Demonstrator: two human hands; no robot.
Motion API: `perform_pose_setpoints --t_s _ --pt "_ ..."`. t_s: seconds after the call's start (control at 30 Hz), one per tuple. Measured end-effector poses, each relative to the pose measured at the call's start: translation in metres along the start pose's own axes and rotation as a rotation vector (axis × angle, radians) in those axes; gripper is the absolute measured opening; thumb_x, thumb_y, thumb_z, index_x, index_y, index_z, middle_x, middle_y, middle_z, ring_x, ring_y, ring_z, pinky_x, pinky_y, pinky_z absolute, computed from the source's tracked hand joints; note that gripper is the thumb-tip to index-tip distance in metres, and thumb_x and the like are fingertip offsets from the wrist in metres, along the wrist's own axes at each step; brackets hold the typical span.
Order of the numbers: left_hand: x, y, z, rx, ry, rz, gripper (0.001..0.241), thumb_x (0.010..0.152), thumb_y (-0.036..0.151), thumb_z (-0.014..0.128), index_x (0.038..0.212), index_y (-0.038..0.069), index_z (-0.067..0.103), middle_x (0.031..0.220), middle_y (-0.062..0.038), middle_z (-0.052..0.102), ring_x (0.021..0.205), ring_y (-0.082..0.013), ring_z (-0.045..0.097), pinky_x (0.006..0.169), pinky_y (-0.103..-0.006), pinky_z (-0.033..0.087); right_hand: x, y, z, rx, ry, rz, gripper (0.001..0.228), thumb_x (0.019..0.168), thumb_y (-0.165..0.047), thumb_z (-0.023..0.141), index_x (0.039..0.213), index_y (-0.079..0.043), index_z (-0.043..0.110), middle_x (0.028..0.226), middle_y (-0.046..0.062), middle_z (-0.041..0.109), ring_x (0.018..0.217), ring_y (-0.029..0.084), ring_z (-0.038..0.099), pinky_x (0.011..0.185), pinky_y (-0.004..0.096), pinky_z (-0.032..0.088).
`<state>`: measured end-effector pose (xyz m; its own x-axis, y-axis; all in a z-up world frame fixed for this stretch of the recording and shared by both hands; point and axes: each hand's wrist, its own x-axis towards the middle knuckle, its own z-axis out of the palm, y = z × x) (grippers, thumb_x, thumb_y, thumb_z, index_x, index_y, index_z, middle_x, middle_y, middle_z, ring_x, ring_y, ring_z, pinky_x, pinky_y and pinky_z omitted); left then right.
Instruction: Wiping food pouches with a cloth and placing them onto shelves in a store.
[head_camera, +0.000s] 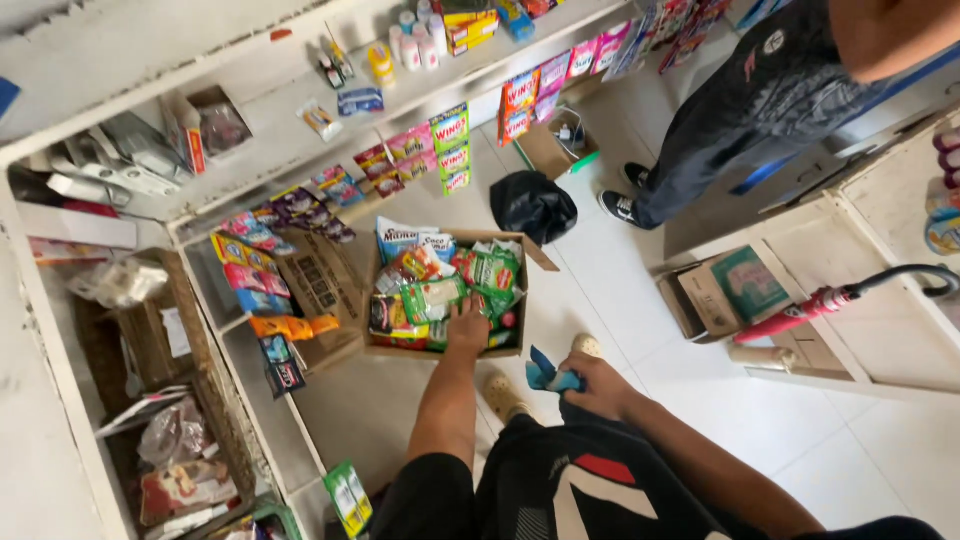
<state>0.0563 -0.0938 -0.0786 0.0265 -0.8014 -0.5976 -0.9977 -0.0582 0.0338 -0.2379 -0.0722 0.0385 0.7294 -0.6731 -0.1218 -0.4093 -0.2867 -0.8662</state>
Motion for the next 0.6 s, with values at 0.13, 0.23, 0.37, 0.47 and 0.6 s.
perform_pose_setpoints --t_s 0.13,0.23,0.37,0.47,0.6 --pt "0.034 -0.002 0.03 0.013 0.001 0.061 0.038 0.101 0.012 0.042 0.134 0.007 0.06 0.149 -0.01 0.044 0.148 -0.0302 0.022 0.118 -0.0543 0.016 0.008 -0.003 0.002 -0.009 0.015 -0.006 0.033 0.071 -0.018 0.079 0.1 -0.009 0.067 0.09 0.012 0.067 0.08 0.033 0.069 0.072 0.044 0.057" --pt "0.022 -0.002 0.023 -0.015 0.056 0.068 0.036 0.097 0.007 0.048 0.131 0.007 0.058 0.121 -0.014 0.068 0.14 -0.03 0.035 0.113 -0.0519 0.019 0.008 -0.013 0.001 -0.001 0.003 0.022 0.031 0.072 -0.015 0.077 0.101 -0.008 0.068 0.09 0.011 0.066 0.079 0.031 0.069 0.073 0.043 0.057" --pt "0.016 -0.001 0.023 -0.045 0.042 0.035 0.024 0.096 0.004 0.05 0.116 0.008 0.062 0.103 -0.014 0.075 0.135 -0.0305 0.043 0.113 -0.0541 0.017 0.004 -0.009 0.002 -0.009 -0.012 0.022 0.031 0.074 -0.013 0.076 0.102 -0.006 0.067 0.089 0.013 0.066 0.078 0.033 0.068 0.072 0.044 0.057" --pt "0.022 0.001 0.029 0.007 0.042 0.036 0.023 0.094 0.01 0.051 0.098 0.013 0.074 0.107 -0.008 0.076 0.136 -0.0294 0.043 0.111 -0.0551 0.021 -0.002 -0.003 0.005 -0.018 -0.034 0.035 0.033 0.073 -0.014 0.077 0.103 -0.006 0.067 0.089 0.013 0.065 0.078 0.032 0.069 0.071 0.043 0.057" --pt "-0.003 -0.009 0.004 -0.11 0.17 0.109 0.018 0.095 0.012 0.061 0.091 0.006 0.077 0.095 -0.015 0.075 0.128 -0.0328 0.055 0.117 -0.0546 0.022 -0.001 -0.003 -0.002 -0.001 -0.034 0.027 0.032 0.074 -0.012 0.076 0.104 -0.004 0.067 0.089 0.015 0.066 0.078 0.033 0.068 0.072 0.044 0.057"
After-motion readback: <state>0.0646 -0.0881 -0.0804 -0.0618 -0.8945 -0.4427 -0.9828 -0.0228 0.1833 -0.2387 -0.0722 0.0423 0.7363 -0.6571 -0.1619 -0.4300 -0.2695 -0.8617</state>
